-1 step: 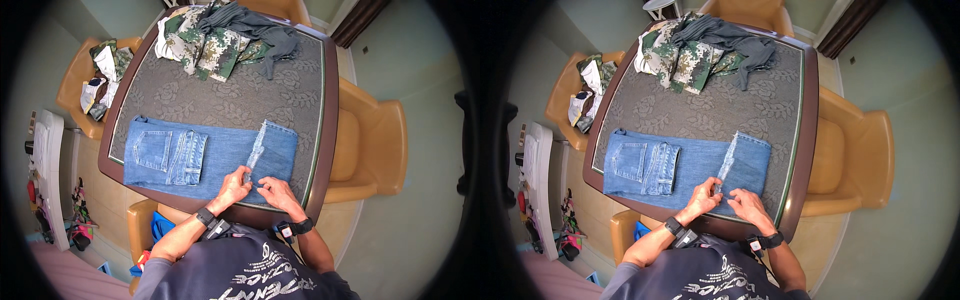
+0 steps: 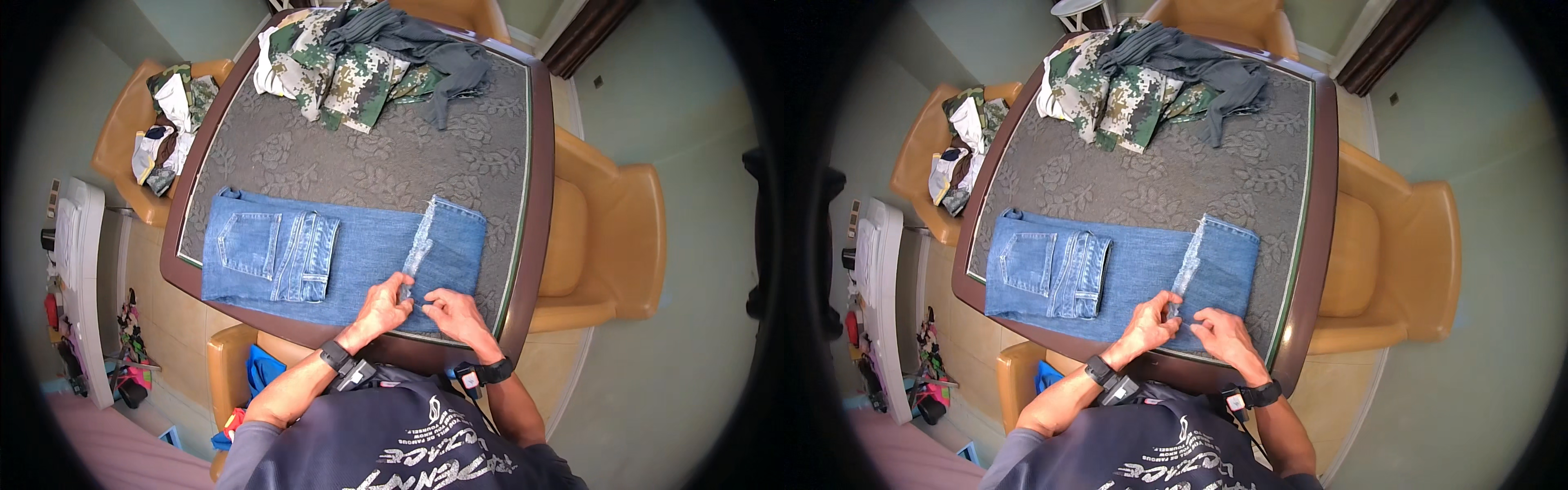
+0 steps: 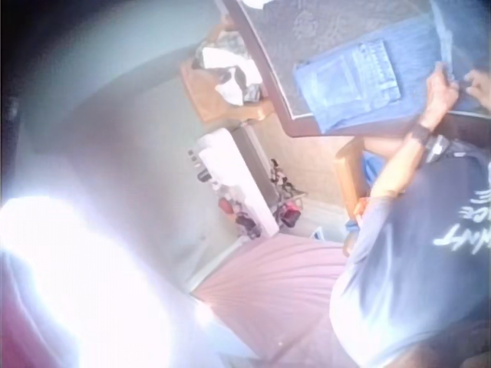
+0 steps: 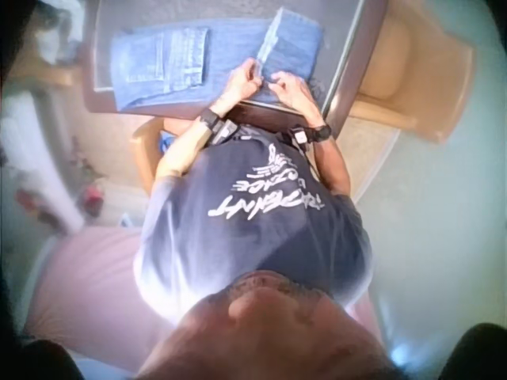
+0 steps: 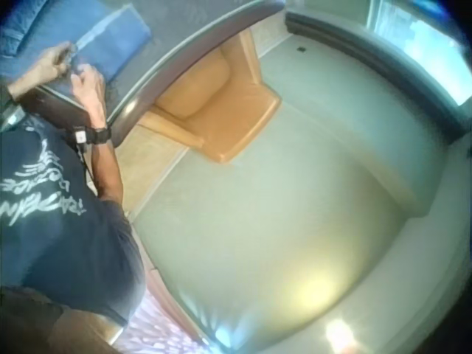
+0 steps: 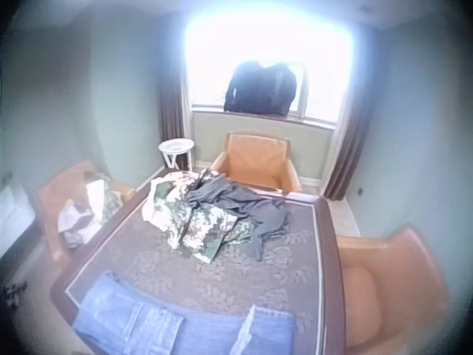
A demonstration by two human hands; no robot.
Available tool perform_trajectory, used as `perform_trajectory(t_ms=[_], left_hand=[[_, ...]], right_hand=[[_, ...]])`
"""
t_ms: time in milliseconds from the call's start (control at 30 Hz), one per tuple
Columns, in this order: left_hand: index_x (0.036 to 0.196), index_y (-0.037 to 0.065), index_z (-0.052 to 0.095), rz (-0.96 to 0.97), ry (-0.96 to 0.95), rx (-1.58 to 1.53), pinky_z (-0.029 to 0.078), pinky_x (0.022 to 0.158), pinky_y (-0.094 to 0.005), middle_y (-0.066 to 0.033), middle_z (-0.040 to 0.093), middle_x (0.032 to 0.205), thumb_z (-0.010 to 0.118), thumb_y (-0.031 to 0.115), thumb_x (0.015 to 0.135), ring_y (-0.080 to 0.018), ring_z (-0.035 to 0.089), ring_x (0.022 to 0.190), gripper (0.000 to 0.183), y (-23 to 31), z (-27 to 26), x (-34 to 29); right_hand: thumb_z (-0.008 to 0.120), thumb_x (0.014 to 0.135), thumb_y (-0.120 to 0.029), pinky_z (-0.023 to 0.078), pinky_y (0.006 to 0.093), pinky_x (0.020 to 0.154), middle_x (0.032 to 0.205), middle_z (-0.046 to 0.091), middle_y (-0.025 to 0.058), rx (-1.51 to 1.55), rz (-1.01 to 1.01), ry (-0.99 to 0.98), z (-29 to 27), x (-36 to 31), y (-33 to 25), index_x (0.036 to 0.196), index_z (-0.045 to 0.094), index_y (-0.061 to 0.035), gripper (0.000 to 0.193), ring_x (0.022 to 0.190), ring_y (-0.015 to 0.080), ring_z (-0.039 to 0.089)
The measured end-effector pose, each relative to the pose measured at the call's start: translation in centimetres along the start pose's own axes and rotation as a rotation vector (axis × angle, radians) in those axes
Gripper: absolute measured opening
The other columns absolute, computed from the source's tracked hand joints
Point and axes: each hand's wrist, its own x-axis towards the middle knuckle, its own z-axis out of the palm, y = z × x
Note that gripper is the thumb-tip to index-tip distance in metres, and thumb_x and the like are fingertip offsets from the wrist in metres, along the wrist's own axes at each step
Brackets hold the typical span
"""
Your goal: The person folds a white shirt and a pair of blue jeans on a dining table. They smooth and align the shirt, fold it into a compact rectangle, then fold the jeans by aligning the legs and folding them into a neat stack.
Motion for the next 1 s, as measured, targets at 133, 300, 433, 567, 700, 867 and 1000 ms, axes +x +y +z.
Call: perform_trajectory(t_ms=[133, 300, 433, 567, 700, 867, 1000], left_hand=[[0.125, 0.006, 0.059, -0.105, -0.222, -0.012, 0.049, 0.057, -0.0312, -0.0041, 0.062, 0.069, 0.067, 0.007, 0.091, -0.013, 0.063, 0.061, 0.035, 1.9, -0.5, -1.9], [0.13, 0.006, 0.058, -0.175, -0.265, -0.042, 0.053, 0.065, -0.031, -0.0079, 0.066, 0.082, 0.065, 0.007, 0.093, -0.0137, 0.066, 0.072, 0.038, 0.3, 0.3, -1.5], [0.128, 0.006, 0.06, -0.065, -0.256, -0.082, 0.052, 0.066, -0.0299, -0.0065, 0.066, 0.085, 0.065, 0.008, 0.093, -0.0129, 0.064, 0.073, 0.036, -0.7, -0.3, -1.5], [0.123, 0.005, 0.063, 0.167, 0.185, 0.038, 0.052, 0.068, -0.029, -0.0039, 0.066, 0.087, 0.067, 0.007, 0.091, -0.0125, 0.062, 0.075, 0.033, -1.4, -3.5, -3.5], [0.121, 0.003, 0.063, 0.237, 0.847, 0.24, 0.051, 0.075, -0.0289, -0.0085, 0.065, 0.106, 0.07, 0.005, 0.085, -0.0155, 0.061, 0.087, 0.036, -2.9, -9.7, -5.4], [0.132, 0.0, 0.053, 0.08, 1.226, 0.436, 0.04, 0.105, -0.0427, -0.0196, 0.057, 0.126, 0.073, 0.017, 0.083, -0.0353, 0.052, 0.12, 0.055, -9.4, -17.1, -8.5], [0.135, 0.001, 0.05, -0.032, 1.261, 0.623, 0.037, 0.107, -0.0486, -0.0202, 0.053, 0.132, 0.075, 0.025, 0.082, -0.0381, 0.048, 0.124, 0.063, -11.7, -18.9, -9.6]], right_hand=[[0.073, 0.087, -0.011, 0.049, 0.0284, 0.058, 0.072, 0.064, 0.0049, 0.255, 0.145, 0.371, -0.7, -0.4, 4.2, 0.104, 0.066, -0.0012, 0.021, 0.061, 0.01, 0.057], [0.078, 0.084, -0.021, 0.047, 0.0276, 0.057, 0.075, 0.061, 0.0049, 0.106, 0.267, 0.523, -3.3, 1.1, 4.9, 0.118, 0.06, 0.0014, 0.044, 0.063, 0.0113, 0.056], [0.081, 0.08, -0.028, 0.048, 0.0317, 0.058, 0.073, 0.063, 0.0052, 0.053, 0.282, 0.406, -3.1, 2.3, 5.5, 0.122, 0.06, -0.0001, 0.055, 0.06, 0.0138, 0.057], [0.084, 0.077, -0.019, 0.045, 0.0287, 0.055, 0.068, 0.06, 0.0018, -0.104, 0.313, 0.372, -3.1, 3.1, 4.0, 0.116, 0.061, 0.0034, 0.051, 0.059, 0.0099, 0.054], [0.084, 0.074, -0.017, 0.046, 0.0317, 0.055, 0.064, 0.058, 0.0023, -0.15, 0.335, 0.382, -3.0, 3.4, 3.8, 0.11, 0.062, 0.0025, 0.047, 0.057, 0.0133, 0.055], [0.083, 0.076, -0.018, 0.049, 0.0337, 0.062, 0.071, 0.06, 0.0054, -0.354, 0.045, 0.613, -1.3, 3.1, 4.9, 0.113, 0.06, 0.0, 0.047, 0.063, 0.0164, 0.057], [0.082, 0.076, -0.016, 0.048, 0.0328, 0.063, 0.072, 0.058, 0.0051, -0.107, 0.259, 0.544, -1.4, 3.6, 5.4, 0.108, 0.06, -0.0001, 0.042, 0.064, 0.016, 0.055]])
